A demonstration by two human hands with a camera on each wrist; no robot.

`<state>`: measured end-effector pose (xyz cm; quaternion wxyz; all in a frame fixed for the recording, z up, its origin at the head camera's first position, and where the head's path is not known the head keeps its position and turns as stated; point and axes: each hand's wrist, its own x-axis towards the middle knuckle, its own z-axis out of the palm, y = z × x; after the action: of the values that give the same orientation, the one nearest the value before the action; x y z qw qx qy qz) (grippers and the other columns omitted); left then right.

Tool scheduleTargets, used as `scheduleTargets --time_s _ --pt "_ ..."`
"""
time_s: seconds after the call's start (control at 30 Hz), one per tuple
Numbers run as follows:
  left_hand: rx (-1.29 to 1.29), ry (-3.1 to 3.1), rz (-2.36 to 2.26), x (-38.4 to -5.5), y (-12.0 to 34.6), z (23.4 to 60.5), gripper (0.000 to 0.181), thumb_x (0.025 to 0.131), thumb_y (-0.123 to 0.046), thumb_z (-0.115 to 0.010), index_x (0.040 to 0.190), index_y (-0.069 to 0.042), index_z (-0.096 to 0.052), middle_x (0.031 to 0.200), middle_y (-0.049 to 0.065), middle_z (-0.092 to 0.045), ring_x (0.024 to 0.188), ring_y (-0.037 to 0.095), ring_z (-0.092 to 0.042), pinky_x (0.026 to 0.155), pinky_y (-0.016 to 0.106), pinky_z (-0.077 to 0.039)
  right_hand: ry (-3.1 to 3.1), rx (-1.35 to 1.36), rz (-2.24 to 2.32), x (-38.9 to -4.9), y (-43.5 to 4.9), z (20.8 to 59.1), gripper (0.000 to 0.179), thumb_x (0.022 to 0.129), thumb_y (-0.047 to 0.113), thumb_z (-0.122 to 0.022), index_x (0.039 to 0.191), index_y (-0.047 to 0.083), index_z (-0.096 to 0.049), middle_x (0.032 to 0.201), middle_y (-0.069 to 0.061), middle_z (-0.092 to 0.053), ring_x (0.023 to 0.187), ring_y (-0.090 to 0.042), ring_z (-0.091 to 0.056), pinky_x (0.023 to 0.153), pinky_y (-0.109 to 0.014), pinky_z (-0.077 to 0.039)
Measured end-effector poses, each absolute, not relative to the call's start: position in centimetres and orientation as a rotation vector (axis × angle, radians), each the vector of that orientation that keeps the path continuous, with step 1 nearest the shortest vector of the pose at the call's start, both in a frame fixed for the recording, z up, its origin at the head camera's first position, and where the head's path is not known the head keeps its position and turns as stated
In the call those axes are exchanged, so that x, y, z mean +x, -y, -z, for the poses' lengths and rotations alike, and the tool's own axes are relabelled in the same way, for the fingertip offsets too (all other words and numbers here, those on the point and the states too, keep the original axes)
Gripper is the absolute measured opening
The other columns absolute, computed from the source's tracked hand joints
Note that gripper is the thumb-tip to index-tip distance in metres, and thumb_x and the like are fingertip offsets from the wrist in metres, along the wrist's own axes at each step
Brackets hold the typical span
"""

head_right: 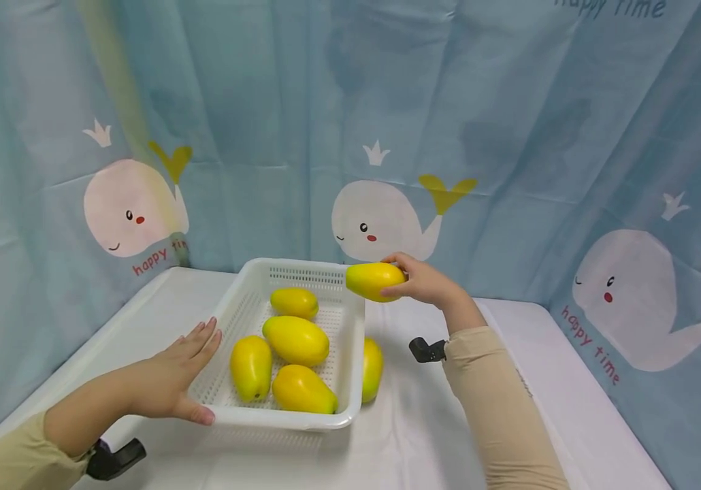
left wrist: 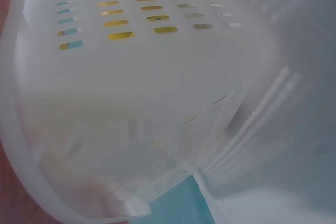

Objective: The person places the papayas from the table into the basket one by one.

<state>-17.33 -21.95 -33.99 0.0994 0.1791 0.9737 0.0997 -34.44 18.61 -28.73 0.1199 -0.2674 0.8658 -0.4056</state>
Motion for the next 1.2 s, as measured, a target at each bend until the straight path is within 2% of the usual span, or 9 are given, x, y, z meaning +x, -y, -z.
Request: scheduleTargets --time_s 0.53,0.67,0.9,1.2 --pt "0.557 -2.893 -0.293 -17.3 22.1 34.1 0.128 0.056 -0.077 -0.061 0.144 0.002 -0.014 0.151 0.021 0.001 0.138 0.04 -0.001 0.106 0.058 -0.009 -2.569 -0.85 1.075 -34.7 -14.6 28.3 0.057 0.076 0.033 -0.075 0.124 0.023 -0.046 0.114 -0.003 -0.053 0.096 -0.023 -0.052 0.083 -0.036 -0.046" --pt "0.56 -2.893 -0.287 -17.4 22.1 34.1 0.128 0.056 -0.077 -0.061 0.144 0.002 -0.014 0.151 0.021 0.001 0.138 0.039 -0.001 0.106 0.058 -0.009 -2.557 -0.868 1.068 -34.6 -14.1 28.4 0.057 0.077 0.032 -0.074 0.125 0.019 -0.046 0.113 -0.005 -0.053 0.096 -0.024 -0.052 0.083 -0.036 -0.046" --pt "0.56 -2.894 -0.287 -17.5 22.1 34.1 0.128 0.055 -0.077 -0.061 0.144 0.002 -0.014 0.151 0.021 0.0 0.138 0.039 -0.001 0.106 0.058 -0.009 -2.558 -0.85 1.059 -34.7 -13.2 28.7 0.056 0.077 0.035 -0.073 0.124 0.021 -0.046 0.112 -0.003 -0.054 0.097 -0.022 -0.052 0.086 -0.036 -0.045" --pt "0.537 -2.885 -0.301 -17.4 22.0 34.0 0.129 0.054 -0.078 -0.061 0.145 0.001 -0.014 0.152 0.02 0.001 0.138 0.038 -0.001 0.106 0.057 -0.008 -2.568 -0.788 0.999 -34.4 -13.0 29.3 0.05 0.083 0.035 -0.067 0.128 0.022 -0.048 0.128 -0.006 -0.05 0.111 -0.026 -0.052 0.092 -0.043 -0.045"
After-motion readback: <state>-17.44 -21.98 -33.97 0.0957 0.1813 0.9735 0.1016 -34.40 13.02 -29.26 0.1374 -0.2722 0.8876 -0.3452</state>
